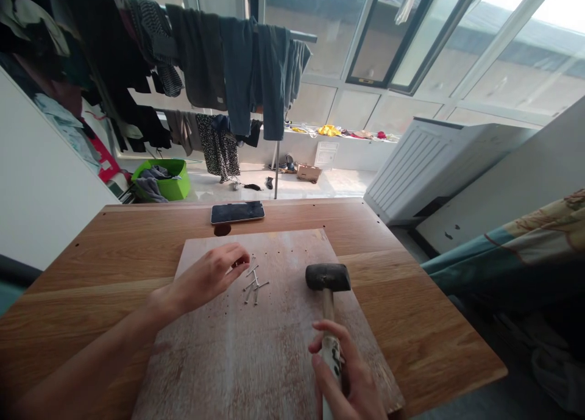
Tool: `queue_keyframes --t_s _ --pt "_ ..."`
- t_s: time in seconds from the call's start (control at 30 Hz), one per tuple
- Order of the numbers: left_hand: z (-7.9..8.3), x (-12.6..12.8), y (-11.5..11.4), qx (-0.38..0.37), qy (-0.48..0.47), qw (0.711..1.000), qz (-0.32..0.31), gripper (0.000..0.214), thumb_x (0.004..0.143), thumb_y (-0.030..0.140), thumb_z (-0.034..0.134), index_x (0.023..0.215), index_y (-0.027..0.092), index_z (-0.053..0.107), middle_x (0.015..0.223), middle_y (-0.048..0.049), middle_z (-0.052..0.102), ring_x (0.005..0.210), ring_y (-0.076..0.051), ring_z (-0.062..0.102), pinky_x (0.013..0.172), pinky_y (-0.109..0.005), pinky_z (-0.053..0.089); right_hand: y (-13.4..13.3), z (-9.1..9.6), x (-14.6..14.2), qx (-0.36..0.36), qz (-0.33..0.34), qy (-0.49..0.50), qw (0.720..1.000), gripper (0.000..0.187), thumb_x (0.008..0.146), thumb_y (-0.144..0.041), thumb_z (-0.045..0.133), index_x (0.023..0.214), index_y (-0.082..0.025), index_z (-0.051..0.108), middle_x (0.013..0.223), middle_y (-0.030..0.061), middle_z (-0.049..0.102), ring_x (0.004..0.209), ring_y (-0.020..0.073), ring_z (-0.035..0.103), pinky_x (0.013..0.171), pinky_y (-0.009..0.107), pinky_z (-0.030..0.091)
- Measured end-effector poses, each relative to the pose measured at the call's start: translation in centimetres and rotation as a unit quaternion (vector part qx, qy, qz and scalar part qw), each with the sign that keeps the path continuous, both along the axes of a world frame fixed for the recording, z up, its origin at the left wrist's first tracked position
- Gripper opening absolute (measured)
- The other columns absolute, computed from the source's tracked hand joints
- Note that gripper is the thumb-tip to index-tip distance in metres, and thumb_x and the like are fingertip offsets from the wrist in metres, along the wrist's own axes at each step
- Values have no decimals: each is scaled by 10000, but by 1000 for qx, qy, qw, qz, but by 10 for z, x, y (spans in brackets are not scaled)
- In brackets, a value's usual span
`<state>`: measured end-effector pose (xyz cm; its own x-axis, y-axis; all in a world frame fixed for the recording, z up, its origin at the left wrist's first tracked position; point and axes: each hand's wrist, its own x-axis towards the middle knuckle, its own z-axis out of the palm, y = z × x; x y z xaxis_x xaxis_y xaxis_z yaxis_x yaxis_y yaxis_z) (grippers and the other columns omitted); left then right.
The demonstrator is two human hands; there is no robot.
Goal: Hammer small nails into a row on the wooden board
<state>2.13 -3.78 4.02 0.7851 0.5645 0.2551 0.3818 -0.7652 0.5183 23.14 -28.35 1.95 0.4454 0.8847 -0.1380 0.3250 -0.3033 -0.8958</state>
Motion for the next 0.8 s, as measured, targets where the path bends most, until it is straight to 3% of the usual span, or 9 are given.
queue_keyframes --t_s 0.1,0.2,0.3,0.4,0.47,0.57,0.7,0.8 --pt "-2 15 4 -38 -44 998 -16 114 959 157 597 891 160 689 910 -49 676 787 -166 651 767 -308 540 0 -9 10 45 -30 -145 988 382 932 -484 604 1252 -276 587 928 30 767 617 174 715 661 276 598" --pt "-7 32 6 -104 -82 991 -37 135 905 101 617 886 156 739 874 -42 694 736 -141 654 728 -277 554 2 -12 17 37 -26 -177 983 525 934 -479 588 1405 -265 498 967 51 788 819 244 783 741 323 628" --pt "-13 49 8 -148 -101 982 -52 179 875 74 621 903 153 779 868 -48 713 718 -133 662 718 -267 569 3 -11 16 8 -20 -156 988 629 944 -518 561 1504 -251 456 932 51 795 555 223 735 572 336 628" --pt "-16 66 9 -135 -102 984 -52 212 856 47 608 904 152 785 896 -59 715 754 -147 676 753 -284 576 5 -9 11 -30 -46 -119 991 651 971 -557 501 1525 -215 471 561 -40 677 312 191 572 359 285 504" --pt "-16 76 7 -107 -95 988 -53 225 846 27 599 906 150 778 924 -67 709 797 -165 682 795 -305 572 5 -7 8 -43 -60 -104 992 686 968 -579 495 1527 -183 473 435 -71 583 299 194 560 341 263 472" --pt "-18 93 4 -81 -93 991 -56 227 837 15 600 935 147 757 925 -66 699 805 -176 673 811 -325 562 6 -6 6 -43 -73 -96 992 712 952 -591 505 1528 -173 475 477 -55 624 311 185 564 347 260 476" --pt "-26 114 8 -97 -132 986 -31 201 824 18 622 947 144 718 905 -57 691 796 -171 667 779 -313 572 8 -3 8 -35 -70 -89 993 700 927 -591 532 1500 -190 505 612 -22 704 334 170 560 339 264 463" --pt "-33 129 16 -123 -170 978 -18 162 831 23 629 915 137 707 888 -52 686 782 -162 675 756 -295 581 8 -1 9 -39 -65 -70 995 710 927 -581 538 1508 -176 484 580 -34 674 355 177 569 360 266 476"
